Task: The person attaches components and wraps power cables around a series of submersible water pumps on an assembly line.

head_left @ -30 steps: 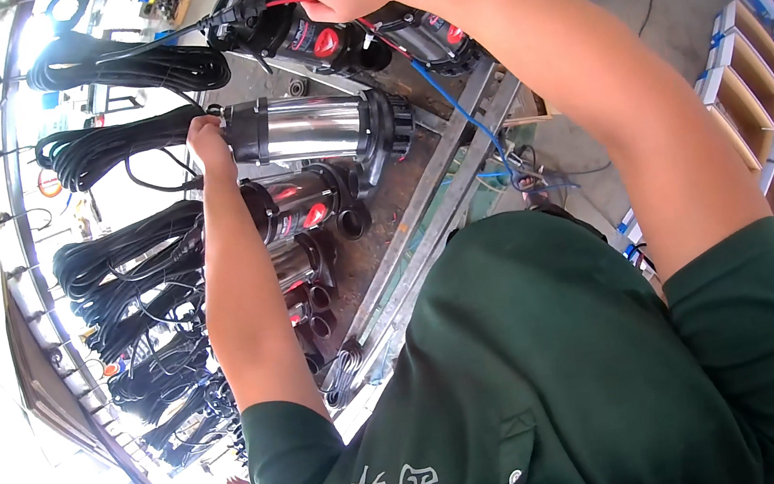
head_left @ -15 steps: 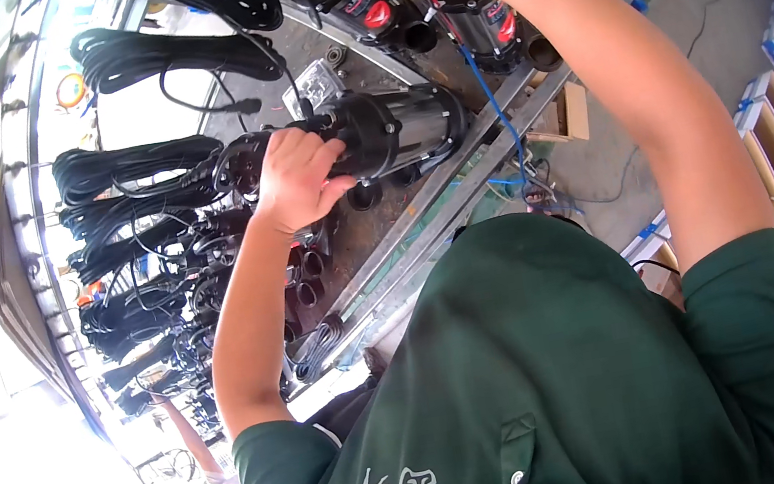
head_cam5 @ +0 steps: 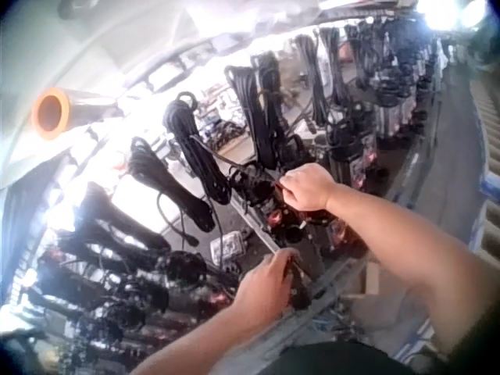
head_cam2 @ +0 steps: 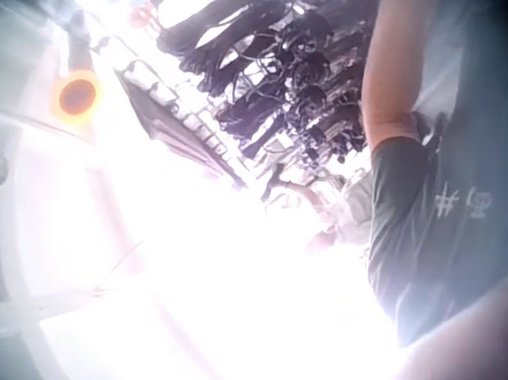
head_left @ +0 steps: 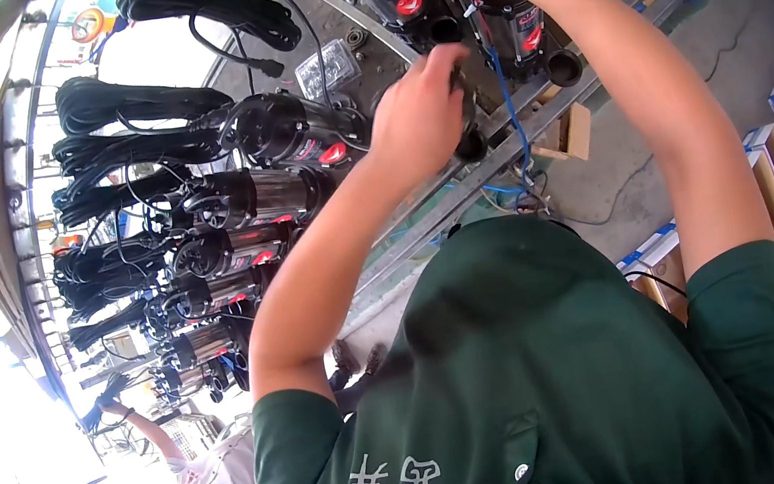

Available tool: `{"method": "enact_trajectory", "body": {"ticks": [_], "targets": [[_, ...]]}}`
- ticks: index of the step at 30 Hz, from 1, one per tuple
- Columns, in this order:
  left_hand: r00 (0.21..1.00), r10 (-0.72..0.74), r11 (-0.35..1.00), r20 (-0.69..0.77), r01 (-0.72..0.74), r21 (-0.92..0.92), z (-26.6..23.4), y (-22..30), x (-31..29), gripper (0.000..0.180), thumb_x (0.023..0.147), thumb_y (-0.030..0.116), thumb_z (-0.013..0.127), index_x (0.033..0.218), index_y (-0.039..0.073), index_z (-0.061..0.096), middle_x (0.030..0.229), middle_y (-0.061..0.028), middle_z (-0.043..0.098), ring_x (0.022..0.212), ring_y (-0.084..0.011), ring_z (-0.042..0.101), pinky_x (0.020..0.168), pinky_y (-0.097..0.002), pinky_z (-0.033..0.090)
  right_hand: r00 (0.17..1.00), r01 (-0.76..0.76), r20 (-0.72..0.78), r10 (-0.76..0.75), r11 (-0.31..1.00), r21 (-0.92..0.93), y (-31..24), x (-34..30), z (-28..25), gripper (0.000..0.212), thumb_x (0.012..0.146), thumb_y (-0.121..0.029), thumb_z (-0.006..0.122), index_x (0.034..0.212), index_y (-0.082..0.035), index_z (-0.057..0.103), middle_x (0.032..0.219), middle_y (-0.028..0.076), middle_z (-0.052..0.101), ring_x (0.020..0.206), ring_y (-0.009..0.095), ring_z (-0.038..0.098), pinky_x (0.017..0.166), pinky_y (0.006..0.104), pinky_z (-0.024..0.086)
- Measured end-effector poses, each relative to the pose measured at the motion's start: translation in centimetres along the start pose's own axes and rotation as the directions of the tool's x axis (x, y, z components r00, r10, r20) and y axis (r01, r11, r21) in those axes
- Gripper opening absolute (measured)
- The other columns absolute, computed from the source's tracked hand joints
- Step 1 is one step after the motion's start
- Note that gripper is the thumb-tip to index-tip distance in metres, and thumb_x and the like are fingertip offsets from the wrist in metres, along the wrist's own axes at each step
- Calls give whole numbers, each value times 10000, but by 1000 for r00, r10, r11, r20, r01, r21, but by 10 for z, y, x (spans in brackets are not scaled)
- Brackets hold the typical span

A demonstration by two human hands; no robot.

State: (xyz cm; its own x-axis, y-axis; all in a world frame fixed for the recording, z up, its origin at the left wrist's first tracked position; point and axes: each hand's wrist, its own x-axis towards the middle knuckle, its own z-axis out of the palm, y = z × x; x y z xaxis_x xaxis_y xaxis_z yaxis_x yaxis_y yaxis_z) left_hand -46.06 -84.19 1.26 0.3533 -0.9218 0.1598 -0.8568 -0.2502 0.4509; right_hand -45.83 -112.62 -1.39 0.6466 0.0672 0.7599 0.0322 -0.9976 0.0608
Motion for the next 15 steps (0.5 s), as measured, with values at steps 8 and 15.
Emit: {"method": "enact_trajectory", "body": {"ticks": [8, 15], "targets": [[962, -167, 974, -214, 195, 116, 31, -89, 146, 307, 882, 115, 576, 1175, 62, 652, 1045, -222, 731, 1014, -409, 703, 905, -478, 553, 999, -32, 24, 32, 999, 6, 3, -2, -1, 201, 836, -248, 617, 733, -76, 601, 745, 127, 654, 709, 367, 664, 640, 497, 534], [924, -306, 951, -228, 286, -118, -9, -198, 184, 278, 866, 82, 518, 1106, 63, 657, 1062, -266, 706, 1037, -447, 672, 909, -488, 517, 997, -70, 44, 69, 998, 9, 3, 0, -8, 194, 839, -241, 619, 751, -70, 596, 761, 132, 648, 730, 377, 661, 661, 503, 534]]}}
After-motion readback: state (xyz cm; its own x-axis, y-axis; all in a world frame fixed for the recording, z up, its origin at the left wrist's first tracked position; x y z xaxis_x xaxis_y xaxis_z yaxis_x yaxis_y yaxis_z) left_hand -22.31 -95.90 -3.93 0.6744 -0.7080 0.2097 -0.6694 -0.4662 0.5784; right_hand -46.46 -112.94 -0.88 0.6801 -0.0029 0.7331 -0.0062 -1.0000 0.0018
